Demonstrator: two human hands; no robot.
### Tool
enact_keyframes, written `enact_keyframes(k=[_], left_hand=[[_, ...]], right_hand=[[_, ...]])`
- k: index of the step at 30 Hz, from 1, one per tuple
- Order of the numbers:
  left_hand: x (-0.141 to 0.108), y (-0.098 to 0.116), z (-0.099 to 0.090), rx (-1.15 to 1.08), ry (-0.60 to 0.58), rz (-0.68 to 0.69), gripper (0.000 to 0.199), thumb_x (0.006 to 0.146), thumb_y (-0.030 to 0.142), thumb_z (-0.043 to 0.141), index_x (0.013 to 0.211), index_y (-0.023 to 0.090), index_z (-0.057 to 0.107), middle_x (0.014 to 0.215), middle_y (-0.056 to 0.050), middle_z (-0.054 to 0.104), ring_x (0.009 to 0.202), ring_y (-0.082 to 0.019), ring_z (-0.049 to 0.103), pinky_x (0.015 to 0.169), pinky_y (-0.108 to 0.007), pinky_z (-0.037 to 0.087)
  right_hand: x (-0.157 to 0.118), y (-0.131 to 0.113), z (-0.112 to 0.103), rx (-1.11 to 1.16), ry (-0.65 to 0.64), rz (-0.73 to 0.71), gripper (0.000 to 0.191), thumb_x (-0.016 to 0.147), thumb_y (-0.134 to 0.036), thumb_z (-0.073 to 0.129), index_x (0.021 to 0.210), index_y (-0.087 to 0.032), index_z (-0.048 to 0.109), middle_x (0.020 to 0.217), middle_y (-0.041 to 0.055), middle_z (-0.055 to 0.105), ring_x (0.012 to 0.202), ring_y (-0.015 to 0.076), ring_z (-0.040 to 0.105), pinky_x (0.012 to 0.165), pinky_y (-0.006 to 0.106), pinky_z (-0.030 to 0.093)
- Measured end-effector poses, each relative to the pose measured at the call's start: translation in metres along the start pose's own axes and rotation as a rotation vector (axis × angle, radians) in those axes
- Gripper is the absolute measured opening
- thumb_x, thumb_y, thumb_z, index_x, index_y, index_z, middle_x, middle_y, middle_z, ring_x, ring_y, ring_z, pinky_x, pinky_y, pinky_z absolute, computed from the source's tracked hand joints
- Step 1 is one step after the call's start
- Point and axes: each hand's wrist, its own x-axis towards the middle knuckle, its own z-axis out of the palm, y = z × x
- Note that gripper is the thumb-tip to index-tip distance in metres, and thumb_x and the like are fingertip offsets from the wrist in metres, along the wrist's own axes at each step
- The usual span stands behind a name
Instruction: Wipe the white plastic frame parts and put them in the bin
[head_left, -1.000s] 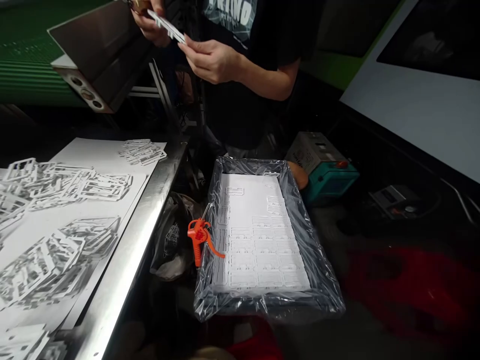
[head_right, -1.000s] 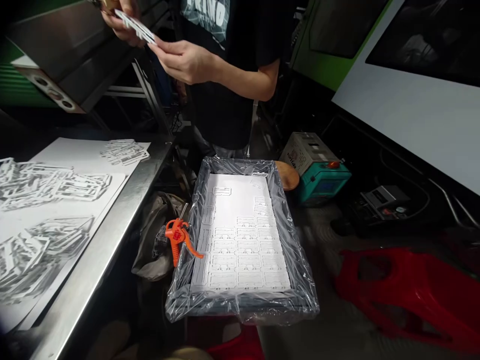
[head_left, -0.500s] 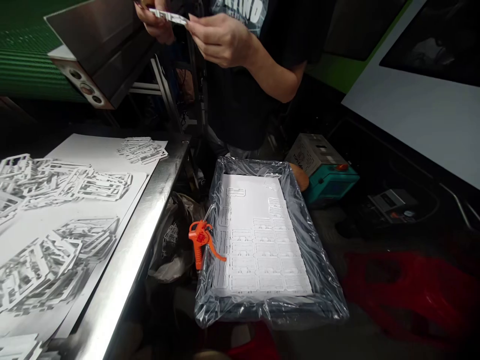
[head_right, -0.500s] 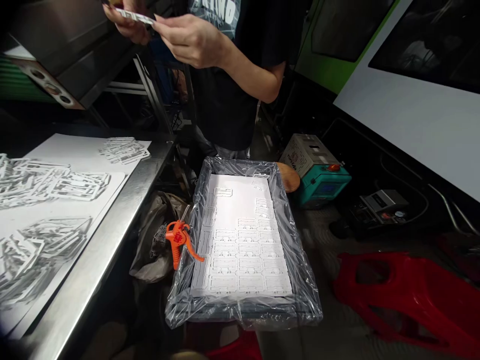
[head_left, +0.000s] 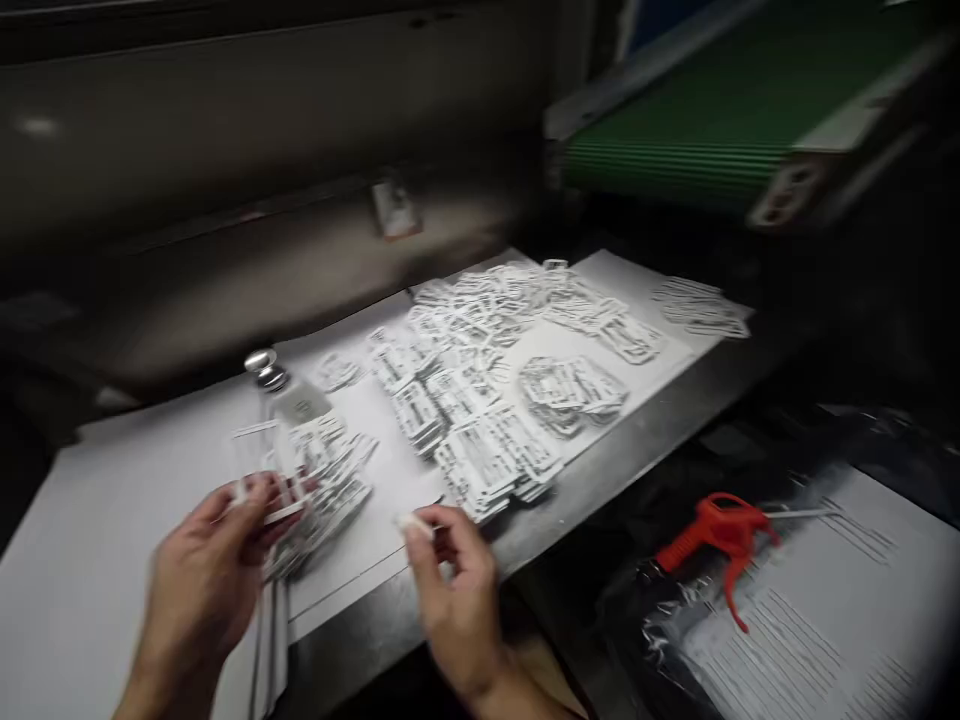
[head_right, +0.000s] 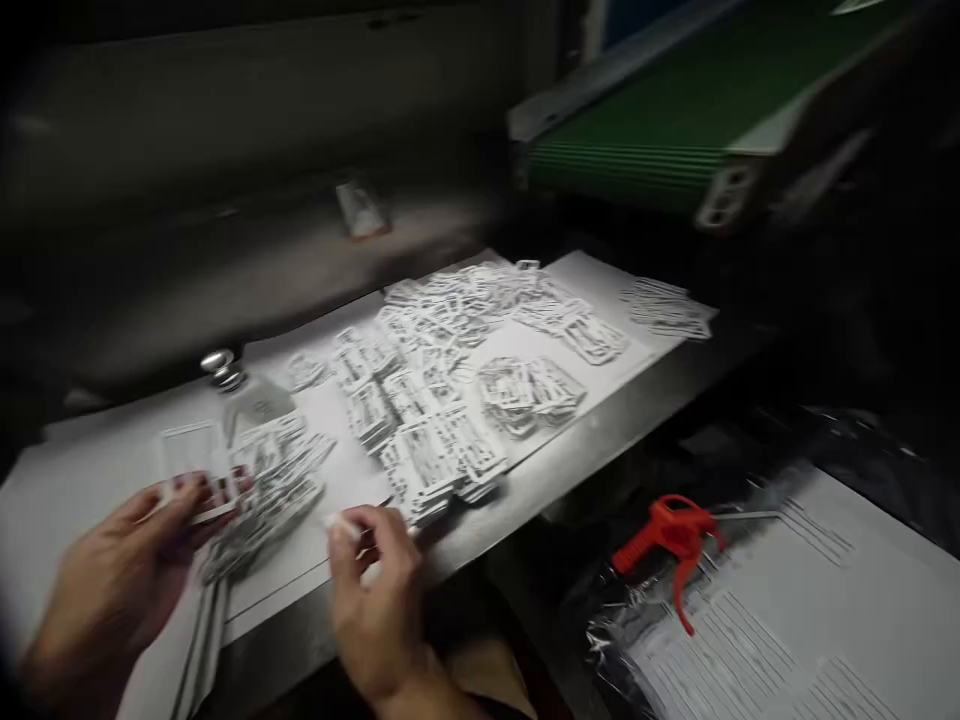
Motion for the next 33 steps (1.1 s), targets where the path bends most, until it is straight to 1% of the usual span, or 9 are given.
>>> enact_keyframes(k=[3,6,9,12,15,18,24,28,33], left_hand=[[-0.019,-0.014,-0.013,-0.079,-0.194,-0.201,0.016,0.071,0.016,0.068,0.084,0.013,0.059,0.091,-0.003,0.066,0.095,-0.022,0.062,0.07,-0.026,0.055],[-0.05,-0.029,-0.019,-0.1,-0.302,-0.416,0.03,0.074,0.02,0.067,0.102,0.015,0.056,0.099,-0.011,0.066,0.094,-0.026,0.063,0.069,-0.03,0.055],[-0.072,-0.039,-0.027,-0.138,-0.336,-0.54,0.051,0.079,0.023,0.061,0.126,0.019,0.043,0.103,-0.012,0.065,0.097,-0.027,0.062,0.073,-0.031,0.053],[-0.081,-0.046,-0.034,-0.183,-0.377,-0.6,0.057,0.082,0.026,0.057,0.134,0.019,0.034,0.103,-0.011,0.066,0.098,-0.025,0.061,0.085,-0.035,0.048],[-0.083,-0.052,-0.04,-0.2,-0.412,-0.658,0.061,0.083,0.028,0.057,0.137,0.017,0.03,0.102,-0.012,0.066,0.099,-0.025,0.061,0.091,-0.038,0.044],[-0.082,-0.055,-0.047,-0.257,-0.437,-0.708,0.062,0.083,0.027,0.055,0.138,0.017,0.028,0.108,-0.012,0.063,0.104,-0.025,0.057,0.09,-0.04,0.044],[-0.072,-0.06,-0.057,-0.46,-0.501,-0.8,0.048,0.086,0.027,0.051,0.133,0.021,0.039,0.114,-0.011,0.06,0.108,-0.026,0.055,0.089,-0.042,0.045],[-0.064,-0.06,-0.058,-0.498,-0.508,-0.813,0.046,0.086,0.028,0.051,0.13,0.018,0.041,0.114,-0.014,0.06,0.105,-0.03,0.057,0.086,-0.047,0.045],[-0.057,-0.059,-0.062,-0.501,-0.527,-0.84,0.048,0.086,0.03,0.05,0.129,0.013,0.04,0.109,-0.018,0.062,0.103,-0.034,0.058,0.086,-0.05,0.044]], right_hand=[[-0.005,-0.004,-0.012,-0.017,-0.098,0.049,0.013,0.084,-0.033,0.056,0.096,-0.036,0.06,0.083,0.001,0.061,0.07,0.0239,0.061,0.061,0.039,0.054],[-0.001,-0.014,-0.014,-0.038,-0.145,0.064,0.015,0.085,-0.033,0.057,0.1,-0.032,0.06,0.087,0.0028,0.06,0.074,0.0236,0.06,0.065,0.039,0.053],[0.007,-0.024,-0.002,-0.027,-0.176,0.06,0.014,0.089,-0.03,0.055,0.1,-0.023,0.059,0.091,0.0036,0.059,0.08,0.0202,0.059,0.071,0.033,0.05],[0.018,-0.024,0.015,0.062,-0.214,0.069,0.012,0.091,-0.028,0.056,0.098,-0.019,0.059,0.09,0.0031,0.059,0.081,0.0165,0.057,0.073,0.027,0.047],[0.024,-0.016,0.03,0.178,-0.241,0.171,0.013,0.09,-0.029,0.058,0.096,-0.017,0.059,0.089,0.0024,0.059,0.078,0.0142,0.057,0.07,0.023,0.047],[0.019,-0.007,0.041,0.276,-0.231,0.309,0.015,0.088,-0.031,0.061,0.093,-0.017,0.06,0.087,0.0017,0.058,0.074,0.012,0.056,0.065,0.02,0.045],[0.002,-0.006,0.055,0.323,-0.207,0.437,0.017,0.086,-0.033,0.064,0.092,-0.018,0.06,0.077,0.0001,0.055,0.069,0.0105,0.052,0.06,0.019,0.043],[0.007,-0.009,0.054,0.274,-0.194,0.389,0.017,0.086,-0.032,0.064,0.092,-0.017,0.06,0.084,0.0012,0.055,0.072,0.0107,0.052,0.066,0.021,0.044],[0.017,-0.008,0.034,0.128,-0.157,0.266,0.017,0.086,-0.03,0.065,0.095,-0.017,0.061,0.084,0.0011,0.055,0.072,0.0107,0.052,0.07,0.022,0.043]])
